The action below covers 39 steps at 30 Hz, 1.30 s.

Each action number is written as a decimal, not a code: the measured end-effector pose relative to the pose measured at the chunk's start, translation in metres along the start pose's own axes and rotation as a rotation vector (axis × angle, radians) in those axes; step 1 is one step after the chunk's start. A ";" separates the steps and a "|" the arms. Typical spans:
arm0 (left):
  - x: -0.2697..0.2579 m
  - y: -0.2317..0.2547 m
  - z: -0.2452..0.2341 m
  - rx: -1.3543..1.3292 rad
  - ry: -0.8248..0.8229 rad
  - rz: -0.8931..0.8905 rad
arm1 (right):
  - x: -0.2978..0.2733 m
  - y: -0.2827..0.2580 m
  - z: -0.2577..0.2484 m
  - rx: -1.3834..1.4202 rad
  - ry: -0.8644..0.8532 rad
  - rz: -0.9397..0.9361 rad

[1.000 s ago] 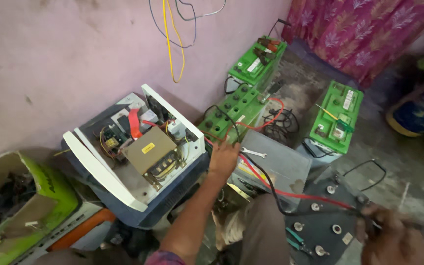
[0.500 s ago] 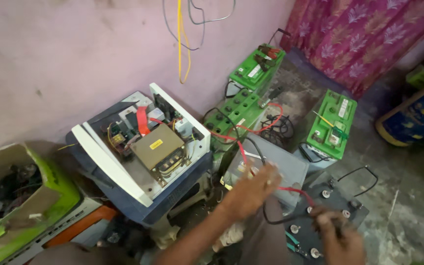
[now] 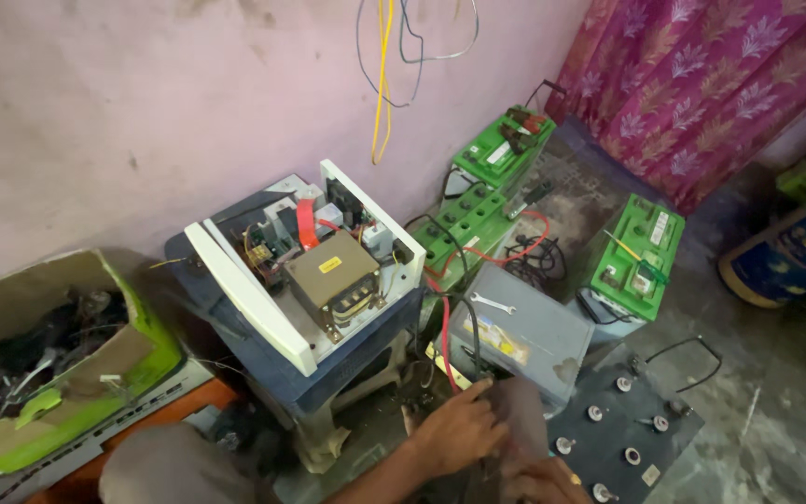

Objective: The person works on an open electronic device, connecting and adjusting wires inside the casing and to nearby green batteries. They use a multimeter to test connections and a wrench to tighten terminals.

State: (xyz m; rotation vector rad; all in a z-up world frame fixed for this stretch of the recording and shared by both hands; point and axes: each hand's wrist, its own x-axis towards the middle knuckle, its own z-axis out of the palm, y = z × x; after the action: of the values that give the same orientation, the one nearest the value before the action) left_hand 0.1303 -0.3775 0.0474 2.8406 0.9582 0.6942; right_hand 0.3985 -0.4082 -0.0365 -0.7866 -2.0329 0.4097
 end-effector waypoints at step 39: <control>-0.007 -0.019 0.147 -0.579 0.137 -0.896 | 0.119 0.030 0.044 0.212 -0.151 0.589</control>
State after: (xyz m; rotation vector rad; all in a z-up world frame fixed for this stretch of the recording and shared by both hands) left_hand 0.1790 -0.3546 -0.0903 1.6410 1.5505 0.8408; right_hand 0.3249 -0.3058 -0.0028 -1.2452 -1.8218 1.0236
